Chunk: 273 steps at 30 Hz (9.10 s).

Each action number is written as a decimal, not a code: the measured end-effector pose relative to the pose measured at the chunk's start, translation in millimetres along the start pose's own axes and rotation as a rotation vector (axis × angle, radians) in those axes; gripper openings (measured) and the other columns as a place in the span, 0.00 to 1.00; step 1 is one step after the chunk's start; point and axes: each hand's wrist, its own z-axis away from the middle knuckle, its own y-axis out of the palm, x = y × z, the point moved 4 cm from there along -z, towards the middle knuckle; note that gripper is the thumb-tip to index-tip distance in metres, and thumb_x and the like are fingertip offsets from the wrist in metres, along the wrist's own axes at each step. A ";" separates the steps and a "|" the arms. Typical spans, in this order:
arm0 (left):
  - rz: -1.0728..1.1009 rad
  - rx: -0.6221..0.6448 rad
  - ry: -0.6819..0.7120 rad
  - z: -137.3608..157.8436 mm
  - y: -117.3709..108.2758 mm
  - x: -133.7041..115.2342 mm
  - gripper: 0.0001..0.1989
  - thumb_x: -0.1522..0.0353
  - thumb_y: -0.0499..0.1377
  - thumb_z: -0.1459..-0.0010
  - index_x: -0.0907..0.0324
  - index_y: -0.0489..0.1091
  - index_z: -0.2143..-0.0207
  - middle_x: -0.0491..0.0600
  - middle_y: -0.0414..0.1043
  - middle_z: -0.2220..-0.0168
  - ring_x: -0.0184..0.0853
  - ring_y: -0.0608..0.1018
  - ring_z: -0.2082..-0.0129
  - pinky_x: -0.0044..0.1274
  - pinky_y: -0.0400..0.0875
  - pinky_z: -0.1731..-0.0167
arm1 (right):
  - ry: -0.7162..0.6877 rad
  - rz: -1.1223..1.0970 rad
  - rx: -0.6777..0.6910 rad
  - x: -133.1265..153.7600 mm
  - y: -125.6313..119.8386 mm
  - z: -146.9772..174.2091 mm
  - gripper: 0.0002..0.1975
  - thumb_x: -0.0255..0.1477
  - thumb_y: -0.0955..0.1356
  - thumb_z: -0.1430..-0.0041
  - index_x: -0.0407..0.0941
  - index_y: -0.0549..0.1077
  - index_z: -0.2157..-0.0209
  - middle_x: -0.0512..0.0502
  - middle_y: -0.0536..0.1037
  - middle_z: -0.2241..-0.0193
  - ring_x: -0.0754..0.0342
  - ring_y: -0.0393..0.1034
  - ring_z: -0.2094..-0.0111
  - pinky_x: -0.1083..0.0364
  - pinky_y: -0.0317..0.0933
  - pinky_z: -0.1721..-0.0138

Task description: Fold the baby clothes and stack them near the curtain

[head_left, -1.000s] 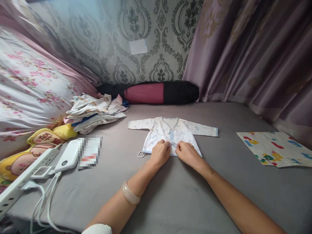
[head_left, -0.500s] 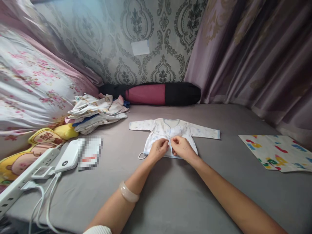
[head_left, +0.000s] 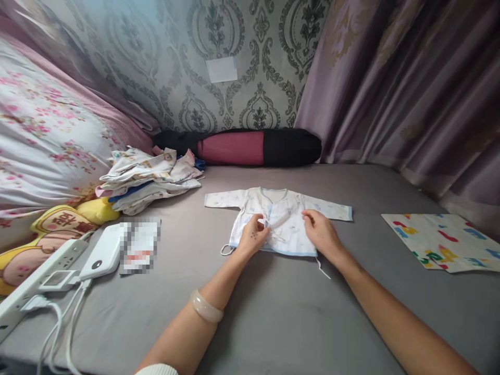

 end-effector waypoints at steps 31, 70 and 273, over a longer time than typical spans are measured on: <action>-0.265 -0.041 0.101 13.4 3.8 -12.1 0.18 0.67 0.55 0.45 0.56 0.57 0.52 0.41 0.66 0.74 0.31 0.71 0.72 0.22 0.62 0.69 | -0.216 0.634 0.304 23.9 -1.6 15.9 0.14 0.22 0.57 0.38 0.43 0.73 0.66 0.38 0.76 0.64 0.46 0.67 0.59 0.52 0.55 0.58; -0.624 -0.101 0.354 18.8 -2.1 -19.1 0.25 0.70 0.55 0.47 0.57 0.57 0.45 0.59 0.56 0.43 0.50 0.57 0.40 0.44 0.51 0.43 | -0.045 0.355 0.438 48.0 94.2 -115.7 0.11 0.27 0.63 0.43 0.42 0.77 0.66 0.41 0.78 0.64 0.50 0.72 0.62 0.58 0.57 0.67; -0.917 0.399 0.341 -122.5 106.6 -62.7 0.44 0.41 0.59 0.57 0.50 0.60 0.40 0.59 0.61 0.47 0.54 0.64 0.45 0.40 0.60 0.47 | 0.572 -0.906 -0.339 -63.5 -47.5 -63.3 0.06 0.33 0.66 0.41 0.45 0.67 0.65 0.53 0.75 0.77 0.58 0.72 0.78 0.63 0.63 0.81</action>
